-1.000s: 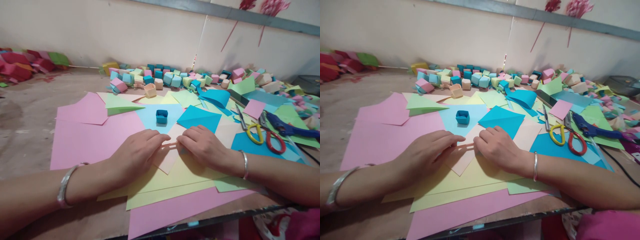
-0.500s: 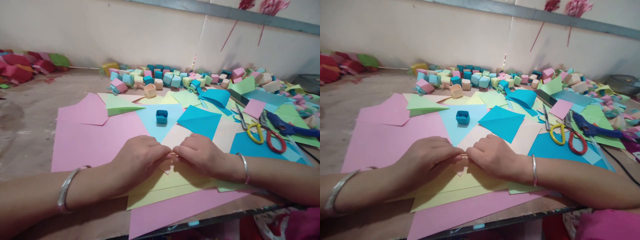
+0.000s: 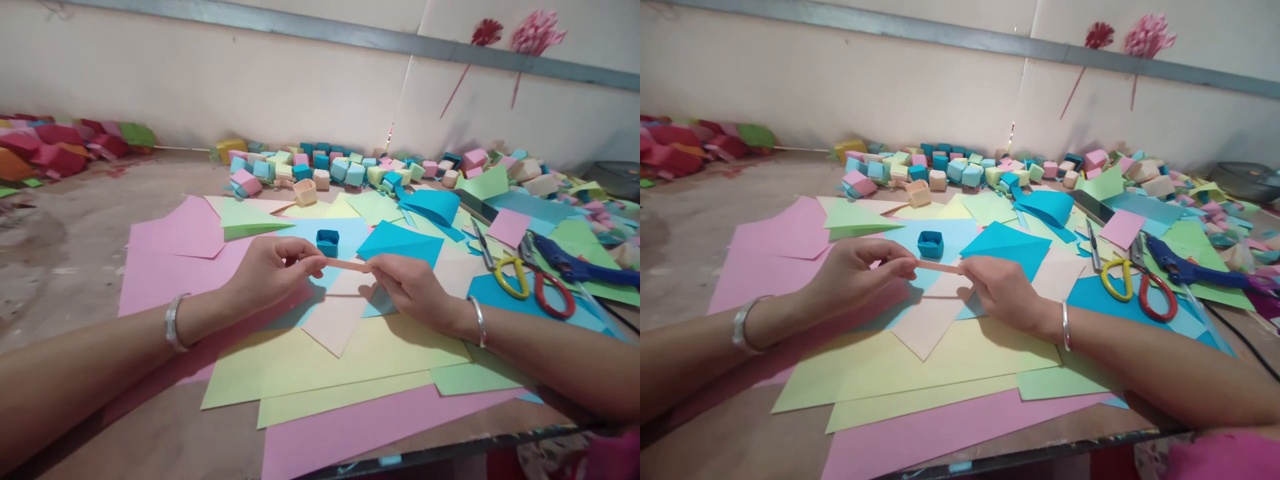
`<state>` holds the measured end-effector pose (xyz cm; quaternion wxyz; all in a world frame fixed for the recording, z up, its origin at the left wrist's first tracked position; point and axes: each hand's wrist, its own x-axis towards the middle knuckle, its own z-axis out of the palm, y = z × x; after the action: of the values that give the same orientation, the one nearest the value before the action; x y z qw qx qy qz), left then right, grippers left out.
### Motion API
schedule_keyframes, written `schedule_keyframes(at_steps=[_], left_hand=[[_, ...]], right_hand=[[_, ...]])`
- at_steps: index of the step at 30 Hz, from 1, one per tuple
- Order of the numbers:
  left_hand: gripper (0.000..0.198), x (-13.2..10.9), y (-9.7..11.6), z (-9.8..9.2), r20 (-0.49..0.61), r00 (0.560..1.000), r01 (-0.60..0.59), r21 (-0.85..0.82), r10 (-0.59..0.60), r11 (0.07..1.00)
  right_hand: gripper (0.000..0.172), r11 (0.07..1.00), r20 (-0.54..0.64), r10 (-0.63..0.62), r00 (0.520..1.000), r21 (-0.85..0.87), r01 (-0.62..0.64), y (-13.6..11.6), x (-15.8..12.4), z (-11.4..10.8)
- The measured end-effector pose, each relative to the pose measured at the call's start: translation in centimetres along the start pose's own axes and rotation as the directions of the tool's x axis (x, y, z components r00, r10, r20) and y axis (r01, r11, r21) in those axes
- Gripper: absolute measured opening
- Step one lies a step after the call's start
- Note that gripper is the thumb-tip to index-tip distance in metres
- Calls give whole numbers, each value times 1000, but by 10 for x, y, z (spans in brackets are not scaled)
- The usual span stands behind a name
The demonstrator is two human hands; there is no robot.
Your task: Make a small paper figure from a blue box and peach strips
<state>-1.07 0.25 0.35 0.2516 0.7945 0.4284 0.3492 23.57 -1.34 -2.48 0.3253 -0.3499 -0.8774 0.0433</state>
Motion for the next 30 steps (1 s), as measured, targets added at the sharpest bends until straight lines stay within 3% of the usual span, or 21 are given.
schedule_keyframes(at_steps=[6,11,16,20,22,24,26,28,29,30], left_hand=[[17,3,-4,0,-50,981,165,-296,-188,941],[16,9,-14,-2,-81,971,183,-344,-223,921],[21,13,-20,-3,-95,967,192,-331,-235,924],[29,19,-30,-11,-197,897,306,-370,-396,877],[29,22,-34,-16,-299,865,277,-385,-403,880],[27,21,-33,-17,-364,868,212,-342,-337,916],[25,15,-27,-15,-344,914,139,-237,-217,962],[16,6,-21,-10,-242,970,-24,-84,3,996],[13,2,-18,-6,-142,980,-145,-18,141,989],[21,-2,-17,-3,-36,961,-274,9,274,962]], right_hand=[[20,992,-44,122,991,-3,-123,2,0,-1],[21,961,10,240,971,135,-239,6,2,0],[21,945,28,266,964,191,-266,6,3,1],[21,929,-36,335,942,182,-323,8,3,-3],[22,905,-66,382,922,229,-359,11,4,-4],[24,877,-78,421,904,288,-384,13,4,-4],[24,880,-89,402,911,313,-357,13,4,-4],[21,917,-99,291,952,313,-248,10,1,-2],[20,935,-94,204,974,312,-166,7,-1,-1],[20,948,-82,110,991,310,-80,4,-3,0]])
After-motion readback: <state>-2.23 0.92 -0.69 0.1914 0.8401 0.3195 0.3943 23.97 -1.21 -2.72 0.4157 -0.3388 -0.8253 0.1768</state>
